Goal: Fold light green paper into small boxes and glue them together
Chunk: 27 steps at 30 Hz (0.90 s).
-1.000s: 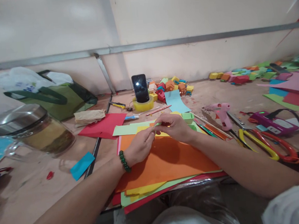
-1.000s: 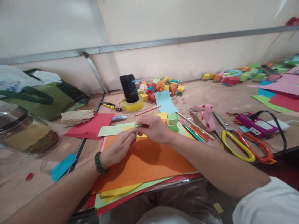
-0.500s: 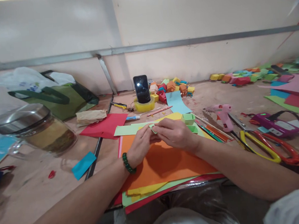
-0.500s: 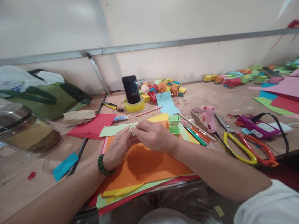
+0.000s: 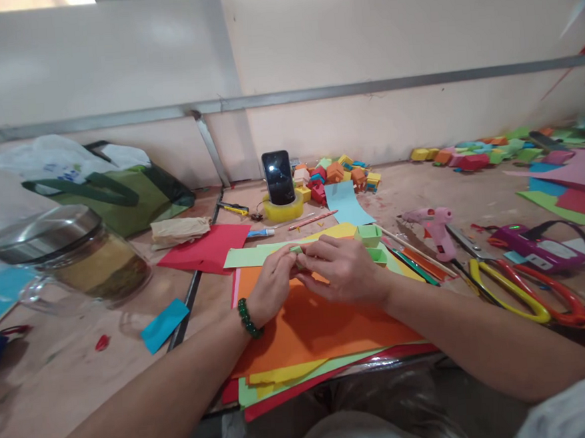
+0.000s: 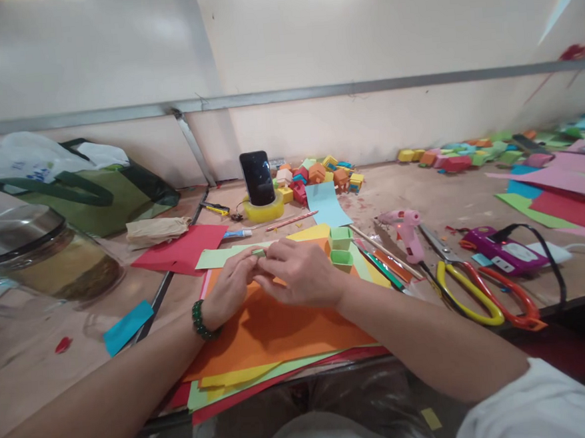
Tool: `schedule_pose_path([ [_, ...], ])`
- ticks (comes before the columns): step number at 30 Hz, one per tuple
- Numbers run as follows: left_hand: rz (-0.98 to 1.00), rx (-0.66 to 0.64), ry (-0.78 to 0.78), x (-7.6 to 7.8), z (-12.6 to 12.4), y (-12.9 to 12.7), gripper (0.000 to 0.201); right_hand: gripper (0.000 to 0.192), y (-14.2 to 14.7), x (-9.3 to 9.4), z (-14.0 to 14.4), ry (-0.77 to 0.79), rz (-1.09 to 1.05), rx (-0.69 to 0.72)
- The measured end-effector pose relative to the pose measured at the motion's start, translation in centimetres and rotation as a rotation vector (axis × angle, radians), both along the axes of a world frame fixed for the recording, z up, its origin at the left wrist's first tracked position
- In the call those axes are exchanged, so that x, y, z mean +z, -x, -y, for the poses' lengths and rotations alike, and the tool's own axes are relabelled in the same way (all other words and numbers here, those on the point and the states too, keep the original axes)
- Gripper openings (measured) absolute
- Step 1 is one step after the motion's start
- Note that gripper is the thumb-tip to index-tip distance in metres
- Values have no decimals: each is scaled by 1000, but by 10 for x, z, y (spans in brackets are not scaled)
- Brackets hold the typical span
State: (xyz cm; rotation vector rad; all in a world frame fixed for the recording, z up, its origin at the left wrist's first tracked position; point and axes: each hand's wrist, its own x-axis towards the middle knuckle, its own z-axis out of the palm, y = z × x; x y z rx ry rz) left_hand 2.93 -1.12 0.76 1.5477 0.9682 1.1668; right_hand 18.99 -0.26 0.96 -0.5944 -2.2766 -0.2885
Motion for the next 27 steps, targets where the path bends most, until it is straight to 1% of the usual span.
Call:
schedule_pose_path([
  [2,-66,-31,-62,2,0,2,21,15,-1,-1,-3,176,-144,28],
  [4,-81,-104,-46,3,1,3,21,12,-2,-3,-7,301,-268,36],
  [5,-72,-147,-9,4,2,4,21,11,-3,-3,-10,322,-301,43],
  [7,-19,-215,81,5,3,4,18,11,-4,-3,-13,307,-303,82],
  [9,40,-236,152,4,3,3,15,13,-4,-2,-14,275,-286,113],
  [11,60,-227,177,4,4,2,14,11,-4,-1,-13,267,-295,107],
  [12,50,-213,165,3,4,1,14,10,-3,-1,-13,277,-299,100],
  [14,-28,-181,82,3,4,0,11,8,-3,0,-13,312,-297,86],
  [17,-212,-121,-92,1,4,0,7,11,-2,0,-14,399,-263,51],
  [19,-299,-99,-140,0,4,0,6,14,-3,0,-14,470,-244,33],
  [21,-315,-110,-135,-2,3,0,8,18,-3,1,-14,550,-258,37],
  [23,-284,-136,-111,-3,2,0,12,20,-2,1,-15,644,-308,57],
  [27,-261,-146,-96,-1,1,1,19,21,-2,1,-17,889,-417,152],
])
